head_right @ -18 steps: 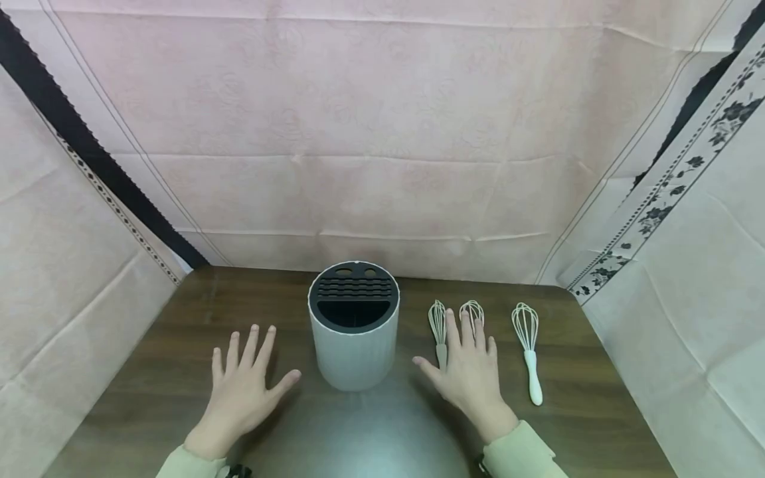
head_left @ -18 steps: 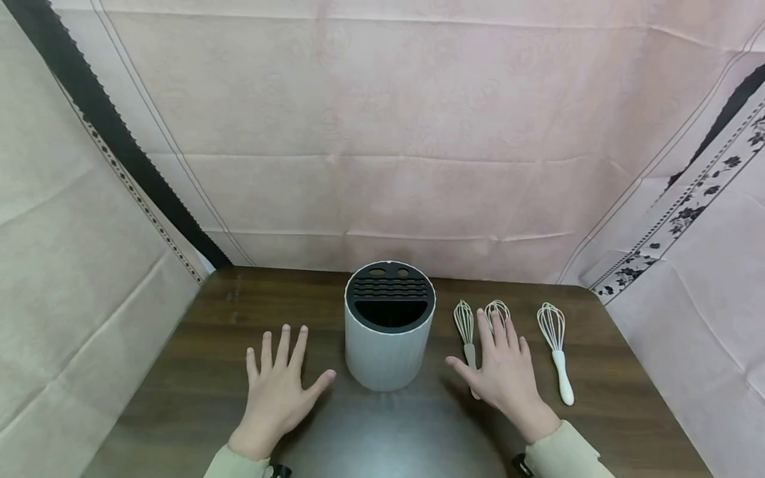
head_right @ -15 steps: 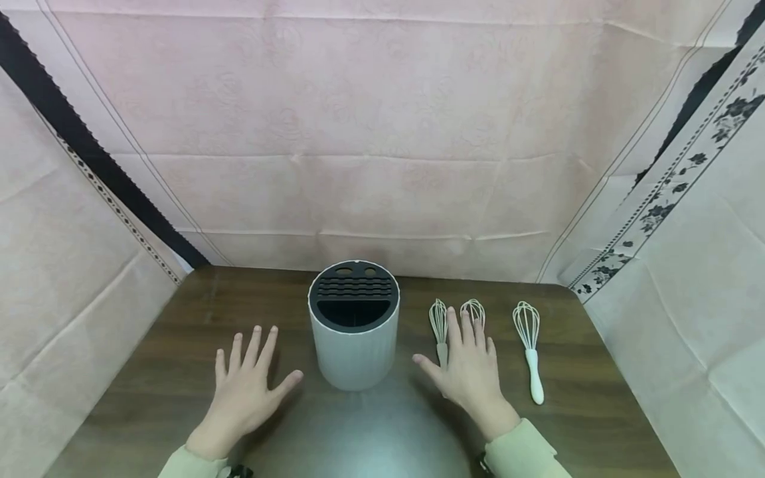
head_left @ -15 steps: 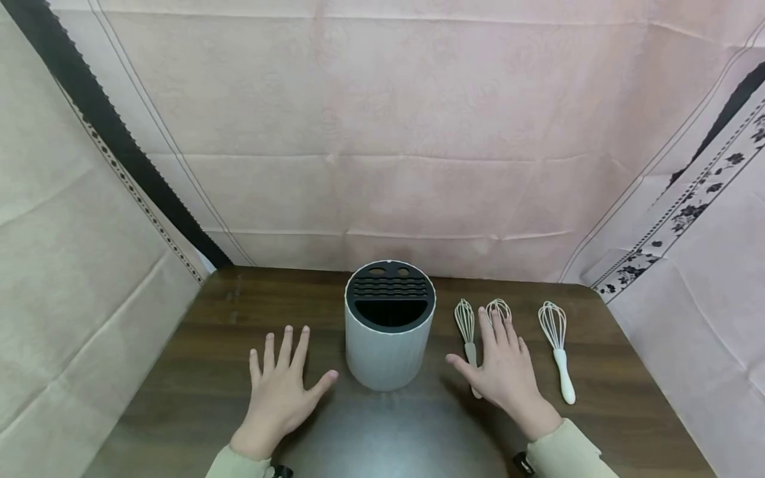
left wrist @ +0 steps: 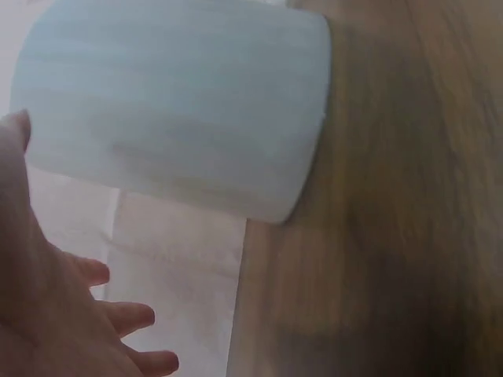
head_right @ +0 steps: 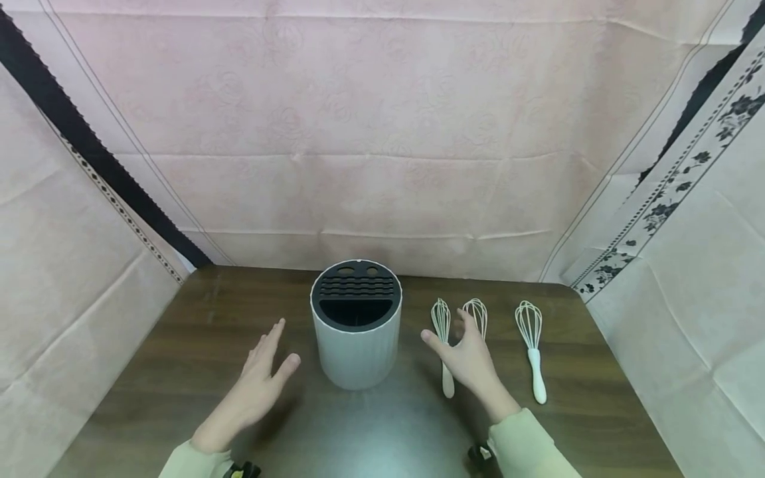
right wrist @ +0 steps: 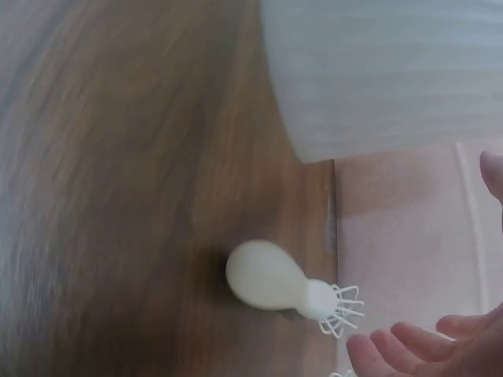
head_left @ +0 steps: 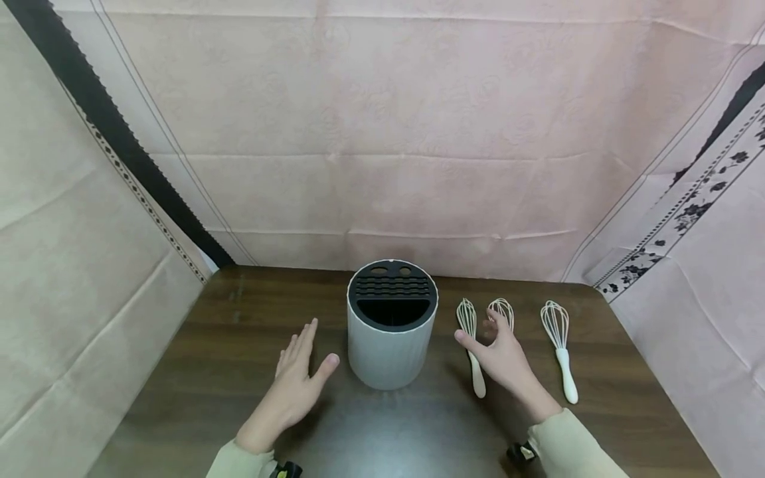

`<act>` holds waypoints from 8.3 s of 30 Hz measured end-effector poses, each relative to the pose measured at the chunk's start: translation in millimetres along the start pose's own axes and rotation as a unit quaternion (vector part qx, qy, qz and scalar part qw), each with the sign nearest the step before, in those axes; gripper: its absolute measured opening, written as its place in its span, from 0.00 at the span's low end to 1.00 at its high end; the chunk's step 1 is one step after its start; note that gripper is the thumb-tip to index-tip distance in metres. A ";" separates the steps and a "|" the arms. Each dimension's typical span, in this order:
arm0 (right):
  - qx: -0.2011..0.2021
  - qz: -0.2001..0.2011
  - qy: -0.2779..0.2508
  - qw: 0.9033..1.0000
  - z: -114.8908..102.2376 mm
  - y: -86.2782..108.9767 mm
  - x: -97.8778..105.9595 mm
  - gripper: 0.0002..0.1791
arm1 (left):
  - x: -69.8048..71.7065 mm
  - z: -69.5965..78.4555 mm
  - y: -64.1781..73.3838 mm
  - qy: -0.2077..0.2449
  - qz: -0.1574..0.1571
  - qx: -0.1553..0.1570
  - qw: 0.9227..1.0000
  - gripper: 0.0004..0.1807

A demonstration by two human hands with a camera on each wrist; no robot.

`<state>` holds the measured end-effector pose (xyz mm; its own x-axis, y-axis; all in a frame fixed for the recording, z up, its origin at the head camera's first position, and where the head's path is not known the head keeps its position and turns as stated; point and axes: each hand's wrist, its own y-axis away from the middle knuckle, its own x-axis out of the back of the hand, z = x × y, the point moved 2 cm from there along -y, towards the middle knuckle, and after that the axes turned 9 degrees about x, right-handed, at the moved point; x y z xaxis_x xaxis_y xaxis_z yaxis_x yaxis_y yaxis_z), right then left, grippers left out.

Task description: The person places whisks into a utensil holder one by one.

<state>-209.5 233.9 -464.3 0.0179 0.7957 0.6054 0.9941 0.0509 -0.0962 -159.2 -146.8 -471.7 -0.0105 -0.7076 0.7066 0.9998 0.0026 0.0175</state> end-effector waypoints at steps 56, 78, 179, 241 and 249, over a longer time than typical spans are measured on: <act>-0.098 -0.031 -0.132 0.986 35.6 -12.3 -24.4 0.22 | 6.3 81.4 -33.7 0.308 -0.029 -0.065 0.949 0.32; -0.105 -0.028 -0.076 0.991 32.1 -15.9 -26.3 0.15 | 10.2 96.7 -26.3 0.330 -0.013 -0.074 0.941 0.29; 0.348 0.101 -0.187 0.913 -155.9 -9.1 -38.8 0.20 | 7.4 99.4 -25.8 0.355 -0.011 -0.042 0.934 0.29; 0.208 0.127 0.098 0.965 -19.0 11.0 13.9 0.42 | -4.6 87.7 -34.6 0.361 -0.004 -0.041 0.932 0.29; 0.139 0.126 0.109 0.976 20.4 13.4 30.5 0.43 | -11.7 77.2 -40.8 0.349 0.036 -0.050 0.935 0.27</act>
<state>-197.8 271.2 -463.3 0.3110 0.6576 0.6862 0.8884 0.0554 -0.4558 -201.0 -84.1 -426.0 0.0342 -0.9971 0.0684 0.9942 0.0270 -0.1037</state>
